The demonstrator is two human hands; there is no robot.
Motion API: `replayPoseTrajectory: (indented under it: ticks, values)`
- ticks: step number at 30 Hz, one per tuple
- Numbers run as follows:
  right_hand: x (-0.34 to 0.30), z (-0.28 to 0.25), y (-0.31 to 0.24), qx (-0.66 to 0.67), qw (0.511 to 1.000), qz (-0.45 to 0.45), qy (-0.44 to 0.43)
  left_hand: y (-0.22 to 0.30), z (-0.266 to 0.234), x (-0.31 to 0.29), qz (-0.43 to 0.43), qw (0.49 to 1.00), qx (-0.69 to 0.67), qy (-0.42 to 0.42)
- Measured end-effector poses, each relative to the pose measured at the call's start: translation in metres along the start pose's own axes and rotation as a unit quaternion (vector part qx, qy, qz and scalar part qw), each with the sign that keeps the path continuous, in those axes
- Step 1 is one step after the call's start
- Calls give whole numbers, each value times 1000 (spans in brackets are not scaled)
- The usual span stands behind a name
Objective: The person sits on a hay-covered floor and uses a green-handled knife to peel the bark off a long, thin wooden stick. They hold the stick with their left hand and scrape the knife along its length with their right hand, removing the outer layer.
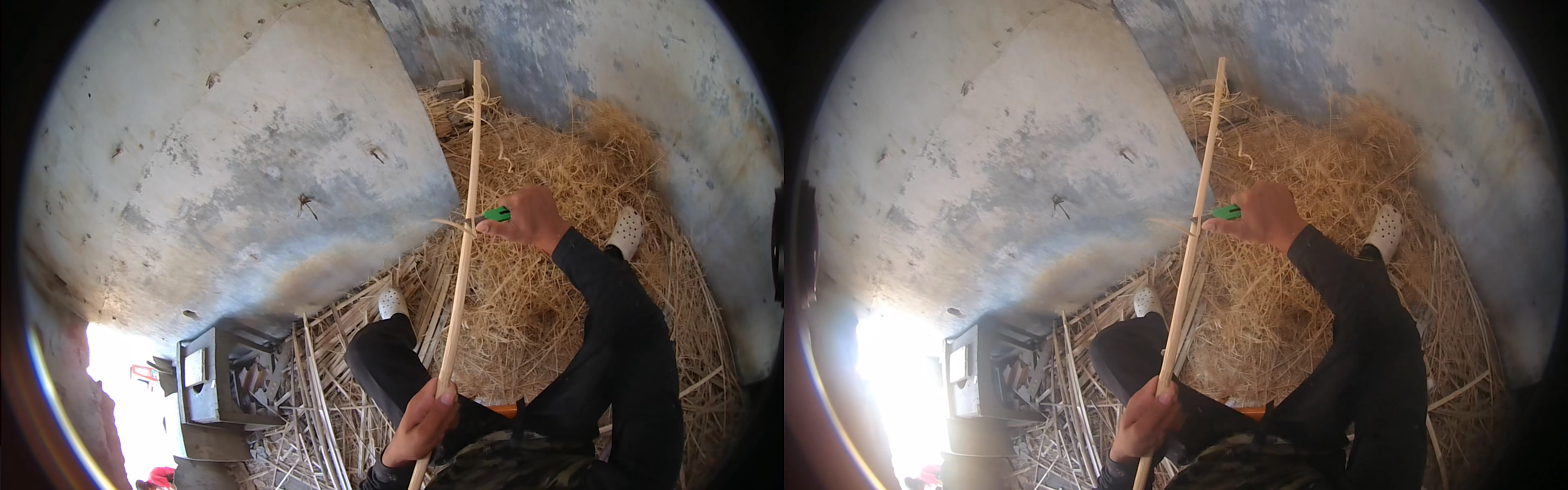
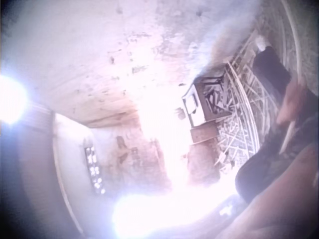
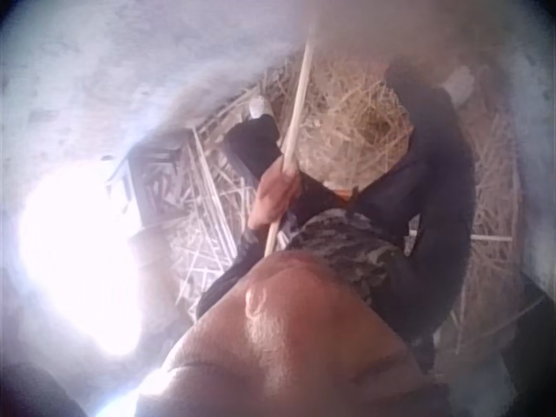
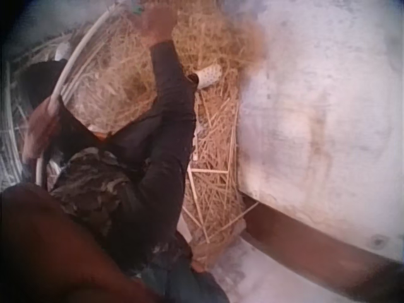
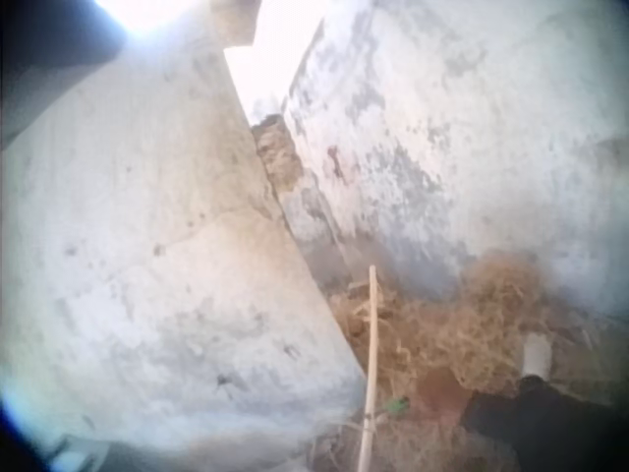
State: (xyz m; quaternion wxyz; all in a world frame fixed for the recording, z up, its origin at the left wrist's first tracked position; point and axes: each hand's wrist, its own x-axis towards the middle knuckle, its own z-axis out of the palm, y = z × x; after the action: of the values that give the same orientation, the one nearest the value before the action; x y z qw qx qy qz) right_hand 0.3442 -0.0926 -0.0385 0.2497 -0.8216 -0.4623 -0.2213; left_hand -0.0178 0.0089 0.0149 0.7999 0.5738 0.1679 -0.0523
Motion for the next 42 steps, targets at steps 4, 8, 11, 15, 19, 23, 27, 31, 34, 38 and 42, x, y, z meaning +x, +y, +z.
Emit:
replayPoseTrajectory:
  ticks: [4,8,11,15,19,23,27,31,34,38,42]
  values:
    - [6,7,2,-6,1000,-14,26,3,1,1,-3,1000,-5,7]
    - [23,9,50,44,986,162,18,3,10,-3,-32,999,-10,-10]
    - [30,-13,97,-52,979,197,22,-6,12,-16,-70,997,-18,-29]
    - [18,-19,144,-92,956,279,15,-18,17,-13,-62,995,-1,-72]
    - [11,-24,139,-3,926,374,-59,-28,11,-5,-97,992,-28,-74]
    - [16,-43,85,96,929,349,-77,-27,6,11,-80,979,-182,-37]
    - [-15,-47,-1,98,980,133,-114,-13,-3,22,-56,969,-238,-27]
    - [-58,-47,-98,136,976,-93,-140,-7,-5,22,-37,966,-253,-19]
    - [-54,-36,-89,110,989,-61,-80,-5,2,18,-41,966,-255,-17]
    - [-43,-27,-62,109,992,-25,-67,-1,4,14,-41,970,-240,-28]
    - [-53,-24,-98,149,985,-64,-57,-1,4,12,-46,965,-255,-31]
